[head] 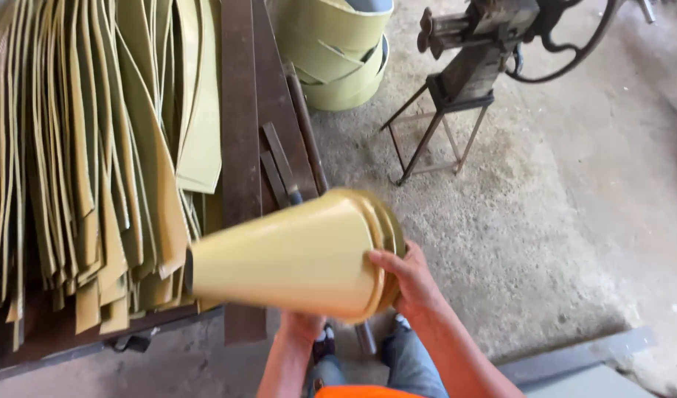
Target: The person places a spun metal cone on the workbench, then holds a flat file and files the cut edge of a round metal disc, rotating the disc by hand to file along the seam. They then stack the finished cone parts and pick up another disc to continue filing.
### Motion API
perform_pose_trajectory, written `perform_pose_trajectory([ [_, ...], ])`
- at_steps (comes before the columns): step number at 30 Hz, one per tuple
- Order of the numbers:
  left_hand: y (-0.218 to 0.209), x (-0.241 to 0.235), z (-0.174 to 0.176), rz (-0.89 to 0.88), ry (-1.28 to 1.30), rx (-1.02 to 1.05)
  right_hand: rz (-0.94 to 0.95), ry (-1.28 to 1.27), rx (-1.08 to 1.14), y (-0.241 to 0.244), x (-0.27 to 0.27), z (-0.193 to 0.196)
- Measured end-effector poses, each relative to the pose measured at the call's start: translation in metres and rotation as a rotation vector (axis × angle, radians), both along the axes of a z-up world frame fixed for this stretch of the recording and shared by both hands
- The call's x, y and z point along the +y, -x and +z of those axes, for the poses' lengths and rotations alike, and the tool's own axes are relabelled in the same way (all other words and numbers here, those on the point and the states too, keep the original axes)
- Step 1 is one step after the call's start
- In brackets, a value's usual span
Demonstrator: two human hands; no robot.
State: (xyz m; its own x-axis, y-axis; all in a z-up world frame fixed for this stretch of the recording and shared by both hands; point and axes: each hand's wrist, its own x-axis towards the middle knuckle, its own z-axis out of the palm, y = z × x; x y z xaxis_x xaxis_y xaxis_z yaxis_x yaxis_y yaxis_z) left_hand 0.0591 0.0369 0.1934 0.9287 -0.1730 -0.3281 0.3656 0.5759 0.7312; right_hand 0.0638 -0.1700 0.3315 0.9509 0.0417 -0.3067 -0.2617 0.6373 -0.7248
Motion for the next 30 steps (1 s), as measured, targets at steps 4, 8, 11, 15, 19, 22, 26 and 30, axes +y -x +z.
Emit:
perform_pose_trajectory([
  [4, -0.015, -0.065, -0.081, 0.139, 0.157, 0.051, 0.183, -0.069, 0.105, -0.033, -0.05, -0.029],
  [8, -0.017, -0.135, -0.129, 0.343, 0.304, 0.095, 0.368, -0.117, 0.088, -0.093, -0.111, -0.051],
  [11, 0.016, -0.176, -0.13, 0.468, 0.405, 0.166, 0.44, -0.113, 0.162, -0.104, -0.153, -0.048],
  [15, -0.044, -0.203, -0.099, 0.593, 0.569, 0.087, 0.529, 0.017, 0.098, -0.149, -0.193, -0.033],
  [19, -0.078, -0.208, -0.072, 0.655, 0.478, 0.097, 0.634, 0.43, -0.011, -0.196, -0.219, -0.026],
  [22, -0.109, -0.197, -0.041, 0.7, 0.278, 0.14, 0.677, 0.565, -0.175, -0.239, -0.22, -0.014],
  [26, -0.177, -0.196, 0.023, 0.799, 0.176, 0.033, 0.645, 0.655, -0.25, -0.295, -0.213, 0.009],
  [30, -0.263, -0.179, 0.058, 0.838, 0.218, -0.124, 0.658, 0.595, -0.519, -0.368, -0.201, 0.024],
])
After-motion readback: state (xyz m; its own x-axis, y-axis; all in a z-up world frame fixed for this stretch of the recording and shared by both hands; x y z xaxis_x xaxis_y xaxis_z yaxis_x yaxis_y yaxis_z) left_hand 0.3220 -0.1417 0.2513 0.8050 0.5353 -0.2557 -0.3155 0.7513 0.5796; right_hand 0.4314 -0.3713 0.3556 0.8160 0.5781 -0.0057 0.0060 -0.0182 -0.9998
